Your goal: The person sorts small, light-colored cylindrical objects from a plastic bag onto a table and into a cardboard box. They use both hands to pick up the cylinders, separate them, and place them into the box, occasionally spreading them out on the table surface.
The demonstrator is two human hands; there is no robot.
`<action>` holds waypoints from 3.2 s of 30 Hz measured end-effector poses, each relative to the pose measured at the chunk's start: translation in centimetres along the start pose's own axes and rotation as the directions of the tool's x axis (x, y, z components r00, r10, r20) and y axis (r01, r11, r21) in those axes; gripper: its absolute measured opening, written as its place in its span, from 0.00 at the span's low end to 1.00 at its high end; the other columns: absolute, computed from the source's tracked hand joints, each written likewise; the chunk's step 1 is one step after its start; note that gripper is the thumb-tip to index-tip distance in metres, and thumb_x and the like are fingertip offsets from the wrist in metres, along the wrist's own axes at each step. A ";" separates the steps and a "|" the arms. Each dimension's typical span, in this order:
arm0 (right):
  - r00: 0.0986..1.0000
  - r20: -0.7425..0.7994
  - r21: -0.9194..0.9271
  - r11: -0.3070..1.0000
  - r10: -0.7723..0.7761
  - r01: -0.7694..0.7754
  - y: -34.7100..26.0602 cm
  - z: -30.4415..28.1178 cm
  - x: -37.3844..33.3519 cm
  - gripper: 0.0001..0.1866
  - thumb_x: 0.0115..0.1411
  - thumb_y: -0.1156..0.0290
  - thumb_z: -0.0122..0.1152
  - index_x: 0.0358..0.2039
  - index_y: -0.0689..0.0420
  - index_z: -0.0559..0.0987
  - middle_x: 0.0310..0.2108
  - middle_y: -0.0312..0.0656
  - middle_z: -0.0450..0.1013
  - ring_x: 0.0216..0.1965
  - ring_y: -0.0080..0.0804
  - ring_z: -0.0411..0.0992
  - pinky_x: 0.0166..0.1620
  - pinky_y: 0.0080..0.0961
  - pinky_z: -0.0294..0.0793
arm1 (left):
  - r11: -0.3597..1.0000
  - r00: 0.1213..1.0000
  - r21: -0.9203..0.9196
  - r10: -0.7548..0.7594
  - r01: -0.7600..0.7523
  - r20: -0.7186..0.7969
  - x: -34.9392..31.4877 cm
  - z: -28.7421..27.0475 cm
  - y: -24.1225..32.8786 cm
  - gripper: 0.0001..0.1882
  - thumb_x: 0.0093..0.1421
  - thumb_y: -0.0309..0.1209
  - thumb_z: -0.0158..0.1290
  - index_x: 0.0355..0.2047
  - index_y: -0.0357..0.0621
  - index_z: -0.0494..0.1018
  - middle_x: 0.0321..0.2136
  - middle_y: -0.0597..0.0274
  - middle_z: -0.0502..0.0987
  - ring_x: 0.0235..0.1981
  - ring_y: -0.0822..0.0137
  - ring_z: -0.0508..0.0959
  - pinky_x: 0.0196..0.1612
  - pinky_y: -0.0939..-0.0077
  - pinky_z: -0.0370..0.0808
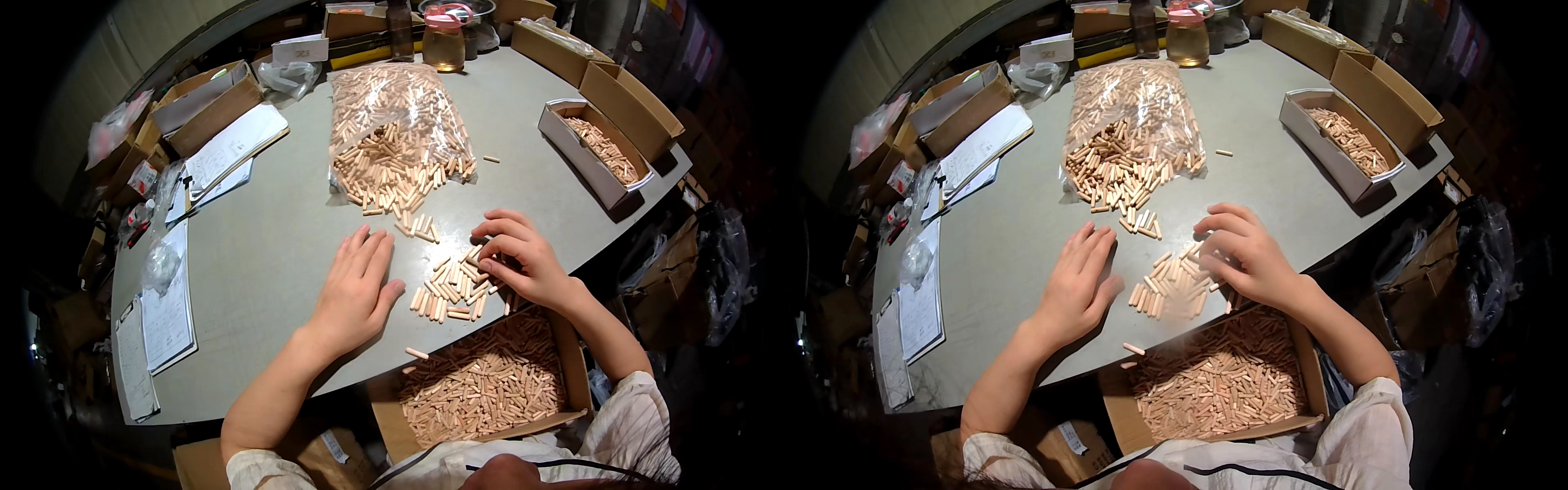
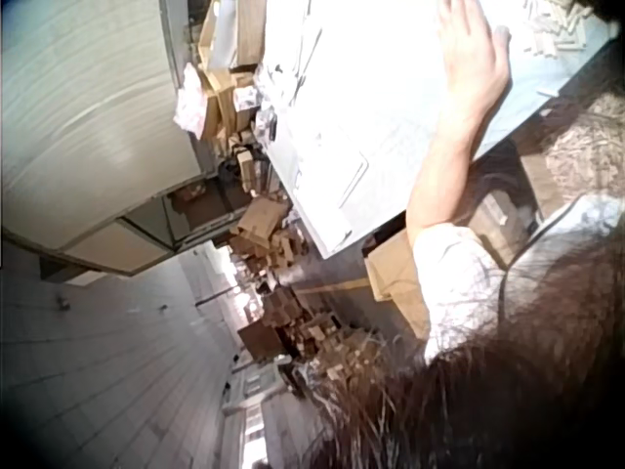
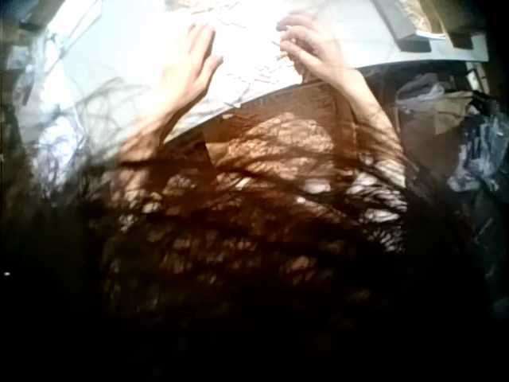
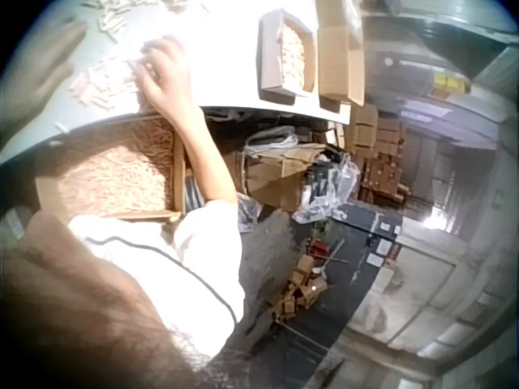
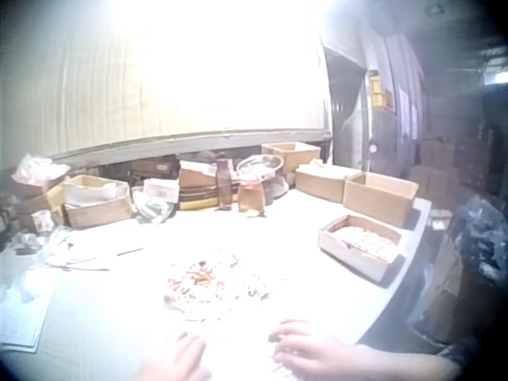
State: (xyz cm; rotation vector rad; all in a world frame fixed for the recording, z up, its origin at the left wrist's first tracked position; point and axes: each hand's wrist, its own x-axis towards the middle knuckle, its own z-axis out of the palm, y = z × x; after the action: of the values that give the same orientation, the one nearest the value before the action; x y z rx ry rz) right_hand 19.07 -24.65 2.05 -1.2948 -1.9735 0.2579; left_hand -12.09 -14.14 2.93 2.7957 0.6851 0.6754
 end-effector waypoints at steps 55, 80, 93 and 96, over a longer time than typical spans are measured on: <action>0.976 0.157 0.067 0.988 -0.148 0.139 -5.4 -0.3 -3.0 0.19 0.52 0.81 0.69 0.46 0.57 0.85 0.46 0.43 0.77 0.49 0.44 0.75 0.55 0.37 0.73 | 0.983 0.928 -0.045 0.183 -0.178 0.323 -0.5 -0.7 3.1 0.50 0.70 0.57 0.53 0.76 0.31 0.51 0.76 0.31 0.52 0.77 0.36 0.52 0.79 0.45 0.48; 0.935 0.092 0.927 0.314 0.343 -0.207 0.1 -0.4 -0.6 0.32 0.67 0.77 0.56 0.71 0.68 0.65 0.69 0.56 0.69 0.71 0.45 0.67 0.76 0.43 0.61 | 0.984 0.935 -0.035 0.178 -0.176 0.308 -0.5 -0.6 3.1 0.52 0.69 0.58 0.54 0.74 0.25 0.52 0.74 0.29 0.54 0.77 0.35 0.52 0.79 0.45 0.47; 0.890 0.377 0.699 0.551 0.256 -0.455 -2.4 0.1 0.1 0.32 0.78 0.56 0.49 0.74 0.64 0.64 0.72 0.49 0.65 0.72 0.39 0.63 0.75 0.35 0.55 | 0.980 0.917 -0.025 0.194 -0.198 0.349 -0.6 -0.5 3.4 0.53 0.70 0.61 0.50 0.76 0.27 0.50 0.76 0.32 0.53 0.79 0.37 0.50 0.79 0.45 0.46; 0.926 0.287 0.790 0.487 0.244 -0.373 -1.8 0.0 0.2 0.33 0.77 0.54 0.49 0.73 0.65 0.65 0.71 0.52 0.66 0.71 0.40 0.64 0.75 0.35 0.55 | 0.977 0.908 -0.020 0.205 -0.213 0.366 -0.6 -0.9 3.6 0.53 0.70 0.63 0.50 0.76 0.28 0.50 0.76 0.33 0.53 0.79 0.38 0.50 0.79 0.45 0.46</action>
State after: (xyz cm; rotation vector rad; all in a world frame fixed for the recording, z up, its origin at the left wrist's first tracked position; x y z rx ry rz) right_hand 17.72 -25.31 3.13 -0.9443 -1.3351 1.3433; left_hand -11.54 -17.51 4.52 2.9202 0.3242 0.1599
